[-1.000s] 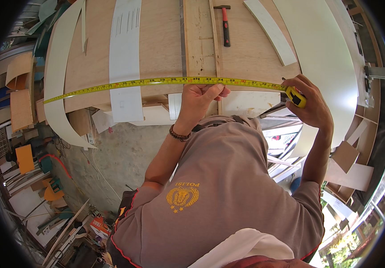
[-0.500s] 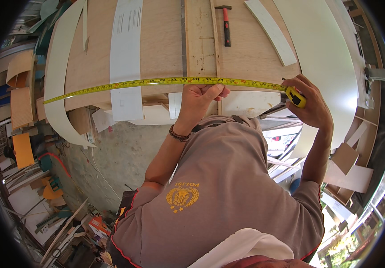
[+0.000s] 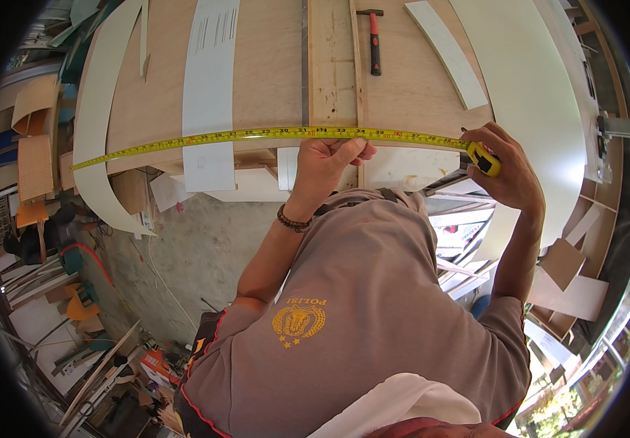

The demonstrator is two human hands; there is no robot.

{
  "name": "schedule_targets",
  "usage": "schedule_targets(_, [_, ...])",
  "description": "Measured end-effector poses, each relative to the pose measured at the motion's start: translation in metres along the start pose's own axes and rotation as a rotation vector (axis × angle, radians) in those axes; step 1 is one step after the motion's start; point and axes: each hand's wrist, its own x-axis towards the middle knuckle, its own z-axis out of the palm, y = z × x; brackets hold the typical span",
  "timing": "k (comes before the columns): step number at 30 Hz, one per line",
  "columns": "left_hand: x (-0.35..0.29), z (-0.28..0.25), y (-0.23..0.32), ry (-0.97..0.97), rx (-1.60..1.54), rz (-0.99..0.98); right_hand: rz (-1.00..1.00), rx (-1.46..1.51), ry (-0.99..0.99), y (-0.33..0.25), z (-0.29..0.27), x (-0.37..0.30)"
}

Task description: The person places a long piece of laminate onto a wooden surface, then uses a measuring tape to measure the width of the wooden board before placing it aside.

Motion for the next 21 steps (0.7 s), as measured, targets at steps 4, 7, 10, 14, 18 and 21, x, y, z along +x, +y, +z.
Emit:
schedule_targets(4, [-0.005,-0.002,-0.001,0.005,-0.005,0.004,-0.01,0.003,0.0,-0.005,0.0,-0.001])
schedule_targets(7, [-0.009,-0.005,-0.001,0.006,-0.01,0.01,-0.002,-0.003,-0.009,-0.01,0.002,-0.002])
schedule_targets(10, [-0.013,-0.01,-0.003,0.014,-0.013,0.007,-0.01,-0.003,-0.009,-0.015,0.005,-0.003])
schedule_targets(14, [-0.023,-0.018,-0.001,0.035,-0.033,0.009,-0.027,-0.017,-0.021,-0.025,0.01,-0.001])
schedule_targets(18, [-0.035,-0.032,0.003,0.046,-0.037,0.007,-0.036,-0.023,-0.041,-0.045,0.017,0.002])
schedule_targets(21, [-0.048,-0.044,0.005,0.07,-0.052,0.009,-0.026,-0.019,-0.065,-0.062,0.024,0.003])
